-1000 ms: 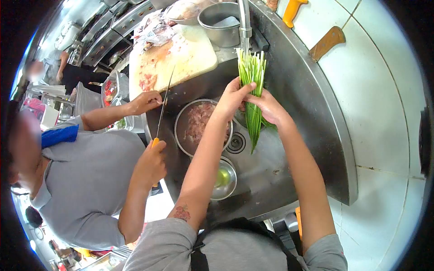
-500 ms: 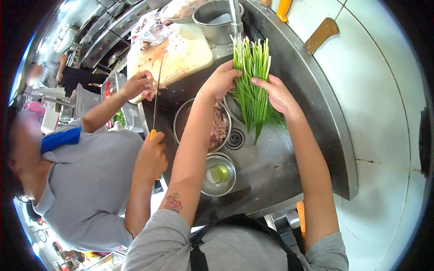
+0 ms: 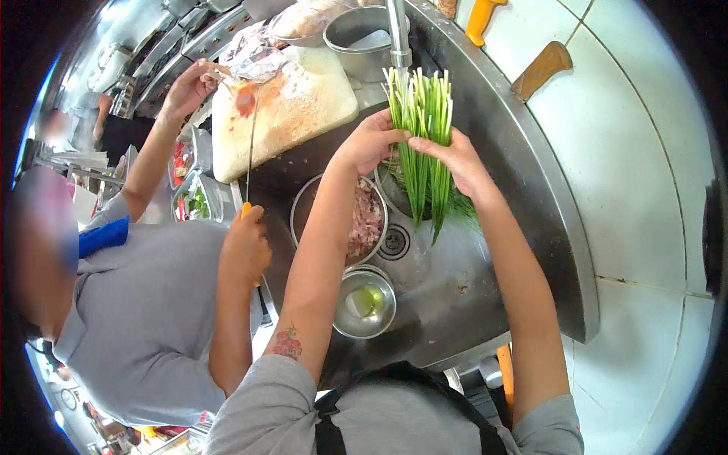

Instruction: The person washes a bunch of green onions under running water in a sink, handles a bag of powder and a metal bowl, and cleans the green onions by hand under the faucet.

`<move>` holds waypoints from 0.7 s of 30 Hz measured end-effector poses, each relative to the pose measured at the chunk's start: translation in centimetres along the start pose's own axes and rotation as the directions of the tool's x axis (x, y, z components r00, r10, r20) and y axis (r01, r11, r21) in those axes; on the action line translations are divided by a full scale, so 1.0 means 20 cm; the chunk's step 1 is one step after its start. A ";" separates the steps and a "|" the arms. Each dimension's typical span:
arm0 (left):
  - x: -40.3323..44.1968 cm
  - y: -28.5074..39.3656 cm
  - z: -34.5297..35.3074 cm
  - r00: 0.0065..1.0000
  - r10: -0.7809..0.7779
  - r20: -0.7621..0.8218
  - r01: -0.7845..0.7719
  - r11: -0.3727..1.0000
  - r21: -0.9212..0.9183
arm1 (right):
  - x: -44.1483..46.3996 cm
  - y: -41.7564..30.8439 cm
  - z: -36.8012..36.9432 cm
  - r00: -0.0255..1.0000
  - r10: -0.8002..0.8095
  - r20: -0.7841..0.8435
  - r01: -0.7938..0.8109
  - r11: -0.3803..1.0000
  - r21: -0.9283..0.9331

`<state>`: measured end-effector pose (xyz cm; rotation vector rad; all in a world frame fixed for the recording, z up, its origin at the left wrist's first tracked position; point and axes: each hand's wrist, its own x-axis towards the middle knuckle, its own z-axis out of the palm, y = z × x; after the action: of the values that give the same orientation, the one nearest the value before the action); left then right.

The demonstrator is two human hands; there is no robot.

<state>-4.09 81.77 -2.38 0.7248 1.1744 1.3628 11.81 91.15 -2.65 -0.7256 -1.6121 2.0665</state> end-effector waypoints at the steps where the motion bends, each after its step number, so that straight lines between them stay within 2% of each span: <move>1: 0.01 -0.01 -0.01 1.000 -0.003 -0.006 0.003 1.000 0.020 | 0.02 0.02 0.00 1.000 -0.010 -0.011 0.009 0.999 -0.050; 3: 0.01 -0.02 -0.03 1.000 -0.012 -0.022 0.013 0.998 0.056 | 0.06 0.09 0.00 0.999 -0.023 -0.029 0.019 0.989 -0.149; 4: -0.01 -0.01 -0.02 0.999 -0.008 -0.035 0.007 1.000 -0.026 | 0.06 0.09 -0.01 0.999 0.041 -0.036 -0.045 0.991 -0.129; 7: -0.05 -0.01 -0.02 0.999 0.014 0.043 -0.008 0.990 -0.138 | 0.05 0.13 -0.03 0.996 0.059 -0.067 -0.061 0.998 -0.033; 10: -0.05 -0.03 -0.04 0.999 0.002 0.033 0.006 0.977 -0.211 | 0.07 0.17 -0.03 0.993 0.063 -0.096 -0.063 0.998 -0.006; 14: -0.06 -0.01 -0.04 1.000 0.007 0.003 -0.006 0.970 -0.245 | 0.07 0.15 -0.03 0.998 0.045 -0.032 -0.042 0.995 0.093; 17: -0.04 -0.02 -0.03 1.000 0.019 0.009 -0.017 0.973 -0.229 | 0.03 0.09 0.03 1.000 -0.002 -0.021 0.003 1.000 0.031; 19: -0.03 -0.02 -0.02 1.000 0.026 0.013 -0.023 0.981 -0.194 | 0.02 0.10 0.03 1.000 0.003 0.001 -0.003 0.999 0.034; 21: -0.04 -0.01 0.00 0.999 0.030 -0.030 -0.036 0.967 -0.253 | 0.04 0.12 0.03 0.999 0.023 0.025 -0.026 0.995 0.100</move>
<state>-3.86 81.04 -2.45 0.5462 0.9878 1.5211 10.82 90.47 -5.04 -0.6913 -1.5069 2.1644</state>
